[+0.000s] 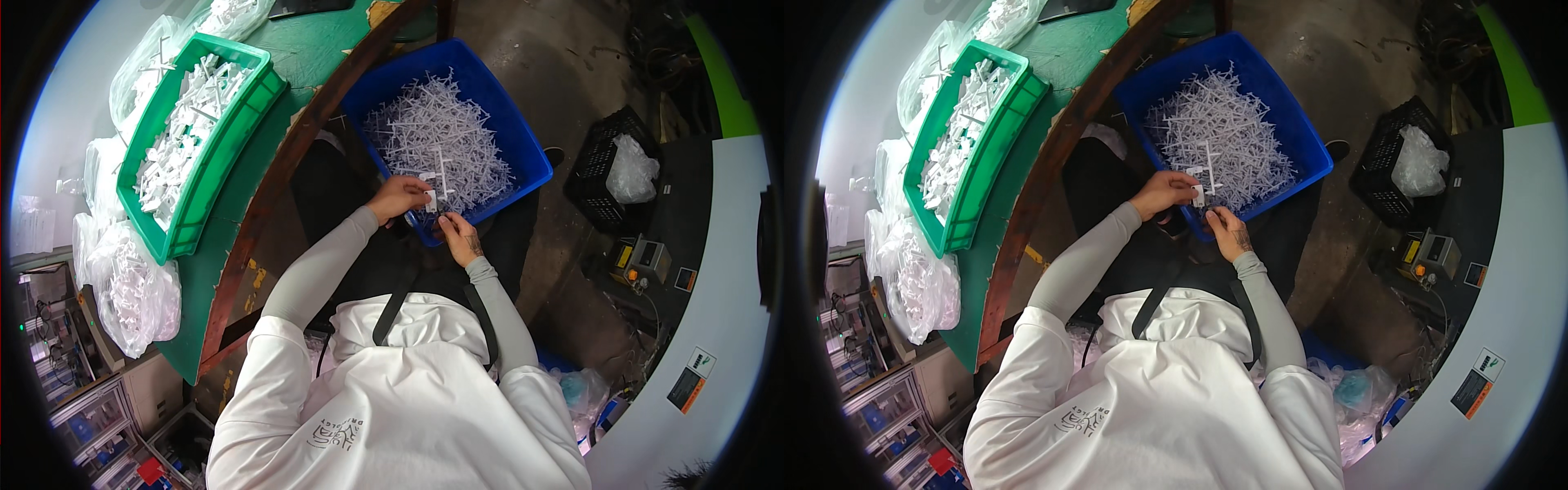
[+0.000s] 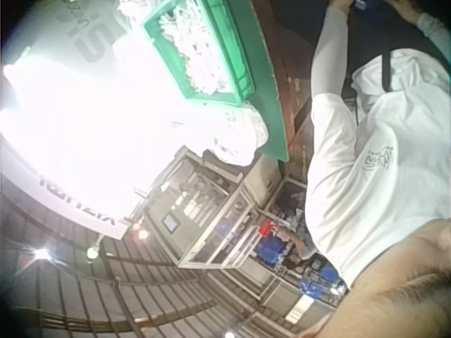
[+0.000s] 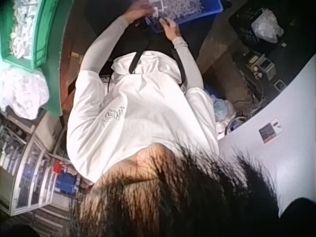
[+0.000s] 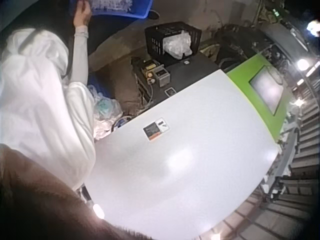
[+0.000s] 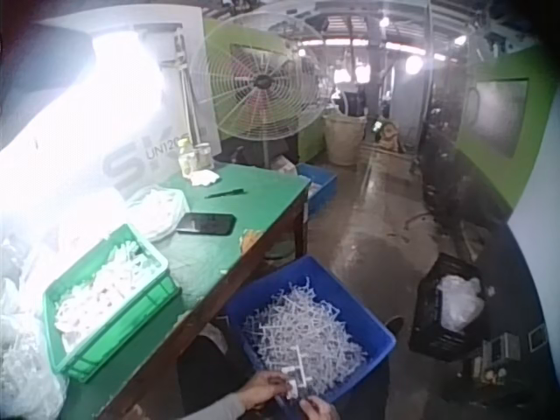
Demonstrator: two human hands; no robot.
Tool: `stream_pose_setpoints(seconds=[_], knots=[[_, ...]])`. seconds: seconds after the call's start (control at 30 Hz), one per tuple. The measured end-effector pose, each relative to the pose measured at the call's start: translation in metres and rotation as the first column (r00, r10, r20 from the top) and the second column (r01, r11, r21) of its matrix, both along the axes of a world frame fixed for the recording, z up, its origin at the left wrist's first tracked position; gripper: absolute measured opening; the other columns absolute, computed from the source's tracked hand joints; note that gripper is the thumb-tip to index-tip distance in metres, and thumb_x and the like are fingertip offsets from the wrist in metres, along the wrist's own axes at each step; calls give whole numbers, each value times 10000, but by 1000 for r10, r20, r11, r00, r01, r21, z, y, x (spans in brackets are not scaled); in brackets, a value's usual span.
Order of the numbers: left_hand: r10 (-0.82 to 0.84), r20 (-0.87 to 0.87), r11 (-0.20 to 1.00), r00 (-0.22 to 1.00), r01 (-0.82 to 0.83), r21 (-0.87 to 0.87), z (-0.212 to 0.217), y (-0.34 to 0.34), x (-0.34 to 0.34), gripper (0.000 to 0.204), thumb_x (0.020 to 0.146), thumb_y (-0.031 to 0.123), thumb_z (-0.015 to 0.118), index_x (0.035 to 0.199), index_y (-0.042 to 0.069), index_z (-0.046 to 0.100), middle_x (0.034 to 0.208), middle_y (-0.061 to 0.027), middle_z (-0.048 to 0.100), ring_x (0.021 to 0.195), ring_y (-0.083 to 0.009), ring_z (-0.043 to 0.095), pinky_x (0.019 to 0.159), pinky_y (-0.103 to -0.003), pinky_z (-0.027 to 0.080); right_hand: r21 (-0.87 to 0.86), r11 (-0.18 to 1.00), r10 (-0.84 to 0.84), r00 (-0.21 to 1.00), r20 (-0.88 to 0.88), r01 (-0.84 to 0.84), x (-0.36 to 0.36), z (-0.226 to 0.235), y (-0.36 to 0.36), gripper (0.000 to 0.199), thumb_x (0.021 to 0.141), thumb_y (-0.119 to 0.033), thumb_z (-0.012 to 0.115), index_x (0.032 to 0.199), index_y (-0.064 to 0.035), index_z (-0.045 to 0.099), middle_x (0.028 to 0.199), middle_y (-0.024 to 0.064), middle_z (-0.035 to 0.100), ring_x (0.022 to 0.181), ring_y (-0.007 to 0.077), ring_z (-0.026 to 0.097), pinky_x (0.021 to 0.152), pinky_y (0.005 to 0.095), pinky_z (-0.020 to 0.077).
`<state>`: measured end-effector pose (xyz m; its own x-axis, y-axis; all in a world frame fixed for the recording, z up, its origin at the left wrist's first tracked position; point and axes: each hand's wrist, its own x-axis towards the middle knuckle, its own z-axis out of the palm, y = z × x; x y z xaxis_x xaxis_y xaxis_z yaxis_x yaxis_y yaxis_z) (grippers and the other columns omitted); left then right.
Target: The person trims plastic components with pliers, then sorts them into a blue bin, a green tray, and plastic bags by hand.
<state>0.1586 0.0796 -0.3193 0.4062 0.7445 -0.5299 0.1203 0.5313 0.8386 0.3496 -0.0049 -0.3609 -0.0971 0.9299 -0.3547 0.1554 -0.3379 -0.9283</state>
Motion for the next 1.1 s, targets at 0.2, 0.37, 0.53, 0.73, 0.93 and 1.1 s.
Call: stream_pose_setpoints(seconds=[0.2, 0.37, 0.53, 0.73, 0.93, 1.1], knots=[[-28, -27, 1000, 999, 29, 3, -2, -1, -1, 269, 837, 96, 652, 1087, 6, 611, 934, -66, 663, 809, -115, 620, 724, -239, 503, -56, 998, 35, 999, -27, -37, 0, 8, 1, 312, 922, -276, 532, 1037, 9, 586, 827, 99, 665, 693, 148, 641, 646, 272, 497], [-13, -30, 1000, 999, 12, -25, -3, -1, 0, 271, 825, 82, 664, 1079, 3, 615, 912, -64, 667, 812, -115, 622, 718, -234, 506, -71, 996, 52, 999, -14, -53, -1, 17, 1, 303, 925, -287, 525, 1006, -2, 586, 773, 76, 648, 616, 137, 615, 578, 274, 489], [19, -112, 998, 993, -27, -63, 7, 1, 6, 280, 914, 226, 554, 1106, 25, 521, 910, -58, 601, 742, -128, 613, 651, -241, 507, -69, 995, 79, 993, 86, -73, -1, 22, 2, 284, 930, -309, 503, 928, -34, 574, 695, 52, 614, 553, 140, 586, 543, 291, 476], [138, 24, 963, 990, -128, -236, 2, -1, 5, 322, 975, 358, 413, 1115, 69, 430, 938, -63, 453, 688, -166, 603, 586, -263, 509, 105, 981, 124, 949, 291, -160, -9, 13, 0, 270, 942, -303, 458, 868, -55, 536, 683, 123, 600, 615, 304, 603, 577, 399, 462], [232, 119, 948, 965, -197, -249, 2, -1, 4, 261, 964, 288, 466, 1053, 45, 496, 933, -72, 509, 730, -186, 622, 679, -288, 551, 215, 969, 41, 934, 354, -124, -9, 8, -1, 262, 946, -296, 454, 857, -61, 530, 687, 128, 605, 650, 315, 621, 583, 411, 465], [142, 53, 982, 988, -134, -131, 3, -1, 4, 252, 954, 234, 484, 1036, -1, 524, 931, -119, 569, 753, -199, 634, 676, -302, 564, 0, 1000, 15, 991, 130, -15, -6, 20, 3, 258, 946, -300, 473, 938, -48, 527, 696, 99, 628, 635, 200, 640, 600, 326, 500]])
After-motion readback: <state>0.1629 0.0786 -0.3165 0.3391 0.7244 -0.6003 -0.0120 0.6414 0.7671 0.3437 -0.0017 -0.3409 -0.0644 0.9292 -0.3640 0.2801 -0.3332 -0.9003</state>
